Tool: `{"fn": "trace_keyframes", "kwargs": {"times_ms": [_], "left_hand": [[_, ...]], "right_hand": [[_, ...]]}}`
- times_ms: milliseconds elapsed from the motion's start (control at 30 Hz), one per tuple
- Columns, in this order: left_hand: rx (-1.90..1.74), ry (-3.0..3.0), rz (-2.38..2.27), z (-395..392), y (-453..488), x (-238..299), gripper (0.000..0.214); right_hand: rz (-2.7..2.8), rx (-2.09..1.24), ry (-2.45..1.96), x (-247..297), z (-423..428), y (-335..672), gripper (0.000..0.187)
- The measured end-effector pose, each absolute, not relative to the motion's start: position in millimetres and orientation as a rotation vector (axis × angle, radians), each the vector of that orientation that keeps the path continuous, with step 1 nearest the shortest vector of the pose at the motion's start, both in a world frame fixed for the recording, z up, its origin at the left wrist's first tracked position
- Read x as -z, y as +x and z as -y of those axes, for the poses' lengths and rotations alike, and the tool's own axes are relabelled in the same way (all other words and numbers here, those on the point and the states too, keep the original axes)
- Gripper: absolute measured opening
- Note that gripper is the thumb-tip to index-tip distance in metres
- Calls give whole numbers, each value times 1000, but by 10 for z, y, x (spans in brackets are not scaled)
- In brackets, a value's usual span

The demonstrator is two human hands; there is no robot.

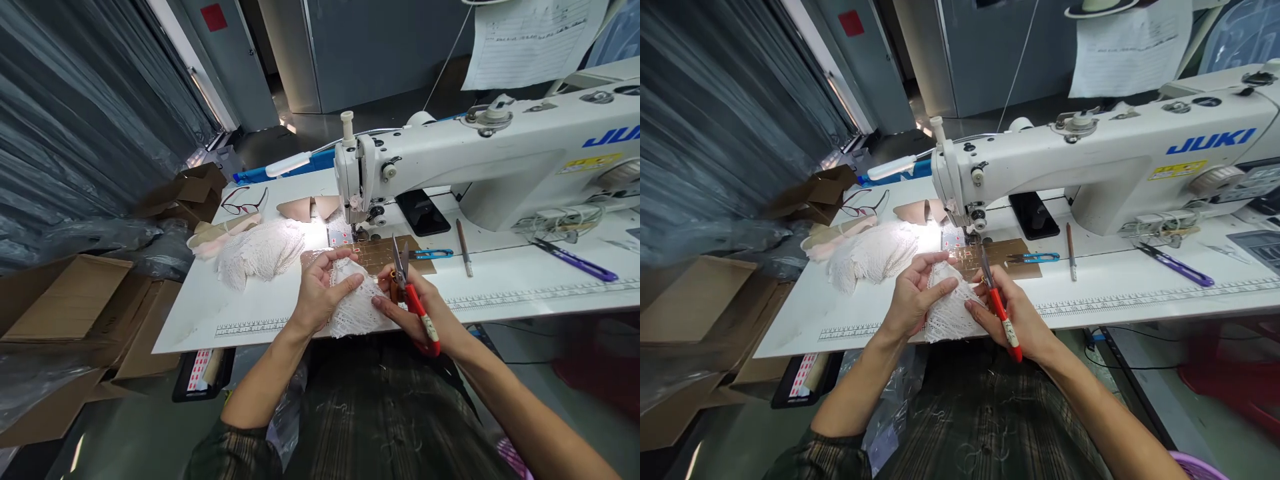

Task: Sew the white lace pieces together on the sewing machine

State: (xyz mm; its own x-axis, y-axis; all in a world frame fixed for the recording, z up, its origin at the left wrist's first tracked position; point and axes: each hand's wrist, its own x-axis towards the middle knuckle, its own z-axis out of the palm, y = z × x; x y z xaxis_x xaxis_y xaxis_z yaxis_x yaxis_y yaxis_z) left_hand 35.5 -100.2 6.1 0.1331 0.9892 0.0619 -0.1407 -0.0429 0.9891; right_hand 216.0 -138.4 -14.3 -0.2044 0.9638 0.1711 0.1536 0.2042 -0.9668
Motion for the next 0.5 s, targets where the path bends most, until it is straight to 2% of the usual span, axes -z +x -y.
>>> {"fn": "trace_keyframes", "kwargs": {"times_ms": [133, 300, 500], "left_hand": [[-1241, 1292, -1037, 932, 327, -17, 39], [-1162, 1324, -1037, 872, 310, -1, 16], [-1087, 1313, -1100, 849, 282, 40, 28]], "right_hand": [[1410, -1184, -1144, 156, 1392, 2080, 35], [1319, -1219, -1176, 164, 1351, 2020, 38], [1225, -1272, -1188, 216, 1294, 1982, 38]]}}
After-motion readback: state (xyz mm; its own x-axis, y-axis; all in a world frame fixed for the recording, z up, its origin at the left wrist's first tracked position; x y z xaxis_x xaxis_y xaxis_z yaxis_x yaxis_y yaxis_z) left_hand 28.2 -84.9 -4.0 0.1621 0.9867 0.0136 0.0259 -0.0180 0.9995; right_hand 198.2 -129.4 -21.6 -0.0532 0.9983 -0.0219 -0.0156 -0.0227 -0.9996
